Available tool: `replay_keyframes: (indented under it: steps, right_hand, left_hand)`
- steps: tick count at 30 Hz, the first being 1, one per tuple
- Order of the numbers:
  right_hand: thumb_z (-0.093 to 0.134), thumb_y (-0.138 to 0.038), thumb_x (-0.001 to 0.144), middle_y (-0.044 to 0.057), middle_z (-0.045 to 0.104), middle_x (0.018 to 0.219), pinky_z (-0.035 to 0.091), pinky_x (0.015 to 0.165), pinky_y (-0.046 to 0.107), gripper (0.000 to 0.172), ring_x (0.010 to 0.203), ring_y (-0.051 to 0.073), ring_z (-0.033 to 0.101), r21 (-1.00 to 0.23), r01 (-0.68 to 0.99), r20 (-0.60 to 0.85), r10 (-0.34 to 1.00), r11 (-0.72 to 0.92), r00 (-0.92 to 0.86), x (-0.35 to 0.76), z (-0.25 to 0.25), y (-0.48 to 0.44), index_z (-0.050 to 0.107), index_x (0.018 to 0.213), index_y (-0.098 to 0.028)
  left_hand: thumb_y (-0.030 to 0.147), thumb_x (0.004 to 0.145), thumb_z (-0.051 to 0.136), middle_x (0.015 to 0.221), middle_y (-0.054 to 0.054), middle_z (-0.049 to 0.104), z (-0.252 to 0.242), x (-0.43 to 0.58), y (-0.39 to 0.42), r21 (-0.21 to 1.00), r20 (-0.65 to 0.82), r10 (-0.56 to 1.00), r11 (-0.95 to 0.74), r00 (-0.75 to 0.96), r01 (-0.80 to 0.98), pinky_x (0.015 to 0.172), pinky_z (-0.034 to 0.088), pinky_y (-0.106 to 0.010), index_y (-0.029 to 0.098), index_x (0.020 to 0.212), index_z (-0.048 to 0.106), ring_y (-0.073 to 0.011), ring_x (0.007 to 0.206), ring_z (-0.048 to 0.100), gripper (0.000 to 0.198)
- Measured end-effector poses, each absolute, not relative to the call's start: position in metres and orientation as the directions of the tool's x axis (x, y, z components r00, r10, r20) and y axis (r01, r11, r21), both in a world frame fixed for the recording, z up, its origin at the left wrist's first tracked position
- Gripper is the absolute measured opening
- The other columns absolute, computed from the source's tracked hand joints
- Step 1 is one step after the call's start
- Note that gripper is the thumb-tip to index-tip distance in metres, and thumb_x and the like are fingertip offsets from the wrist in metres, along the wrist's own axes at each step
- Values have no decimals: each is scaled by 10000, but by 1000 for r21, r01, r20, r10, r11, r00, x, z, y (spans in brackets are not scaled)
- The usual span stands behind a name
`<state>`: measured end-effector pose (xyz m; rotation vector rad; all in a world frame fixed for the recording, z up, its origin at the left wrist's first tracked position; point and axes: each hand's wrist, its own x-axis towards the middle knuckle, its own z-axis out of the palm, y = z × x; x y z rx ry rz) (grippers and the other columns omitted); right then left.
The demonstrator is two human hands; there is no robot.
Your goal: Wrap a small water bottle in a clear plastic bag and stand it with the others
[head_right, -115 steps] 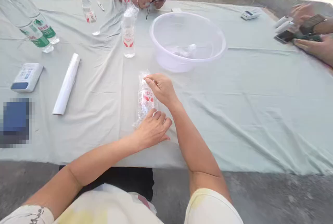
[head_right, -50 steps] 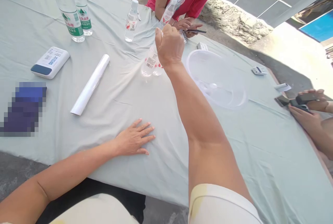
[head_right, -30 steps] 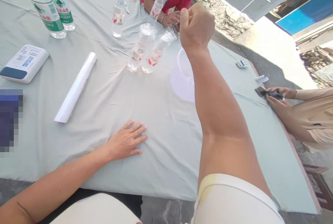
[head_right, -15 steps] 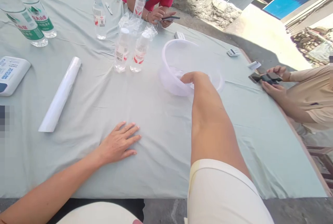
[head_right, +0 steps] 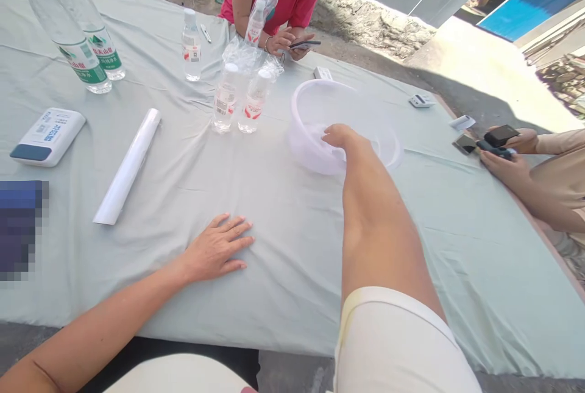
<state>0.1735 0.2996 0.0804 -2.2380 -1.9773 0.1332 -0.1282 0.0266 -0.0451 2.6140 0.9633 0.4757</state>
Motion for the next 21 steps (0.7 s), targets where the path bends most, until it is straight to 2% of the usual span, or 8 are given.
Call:
replay_keyframes:
  steps: [4,7,9,11,14,16,19,21]
  right_hand:
    - [473,-142,903,164,684,1179,448,1025,376,279,1145,220,624,-318,939,213,956,-127,202,156,97,280,687,1079,-117]
    - [514,-221,908,107,712,1037,543,899,324,204,1009,185,683,-631,773,331,922,59,199,125,105,234,668,1019,-148]
    - [644,-286,834,54,693,864,591,768,319,129,891,192,707,-867,469,258,958,170,129,100,104,190,662,890,-172]
    - [743,-363,759,26,662,797,598,669,292,202,830,188,706,-972,229,51,997,62,-50,78,98,145,673,844,-192]
    - [789,-422,707,26,661,852,560,527,237,258,740,152,671,-974,-54,-199,944,-220,-263,56,78,92,703,844,-220]
    - [786,-420,704,23,668,929,518,466,195,270,718,119,639,-917,-196,-274,906,-347,-322,49,58,74,723,895,-240]
    - [739,-408,745,4,670,1020,484,449,148,288,763,91,626,-851,-334,-303,899,-404,-316,44,24,64,725,1005,-285]
    - [697,-409,775,3,670,1100,503,481,156,300,841,104,641,-840,-381,-294,914,-387,-280,43,4,63,712,1058,-310]
  left_hand:
    - [422,931,601,1474,-147,514,-47,-128,26,449,217,682,-705,698,549,1188,303,-534,179,1387,506,-303,1417,424,526]
    - [344,943,569,1457,-158,523,-48,-128,26,599,256,750,-618,610,509,1181,332,-518,181,1434,440,-294,1402,445,533]
    - [320,951,536,1465,-143,516,-47,-129,28,754,266,827,-499,496,427,1172,361,-491,210,1463,391,-272,1400,448,544]
    - [337,945,536,1500,-126,478,-43,-132,31,899,212,906,-328,366,290,1153,393,-468,248,1500,322,-256,1420,423,601]
    - [407,882,639,1595,-112,332,-32,-139,36,994,86,961,-103,264,49,1149,386,-472,304,1544,198,-262,1489,301,802]
    - [423,834,701,1607,-96,310,-24,-145,40,996,67,950,-48,306,-71,1167,347,-478,323,1510,277,-264,1504,262,804]
    - [401,818,724,1520,-73,450,-16,-149,43,991,80,918,-34,387,-126,1170,327,-445,260,1135,623,-261,1439,383,362]
    - [405,829,711,1358,-89,591,-13,-149,43,988,55,908,11,416,-155,1075,423,-404,199,849,620,-252,1286,547,226]
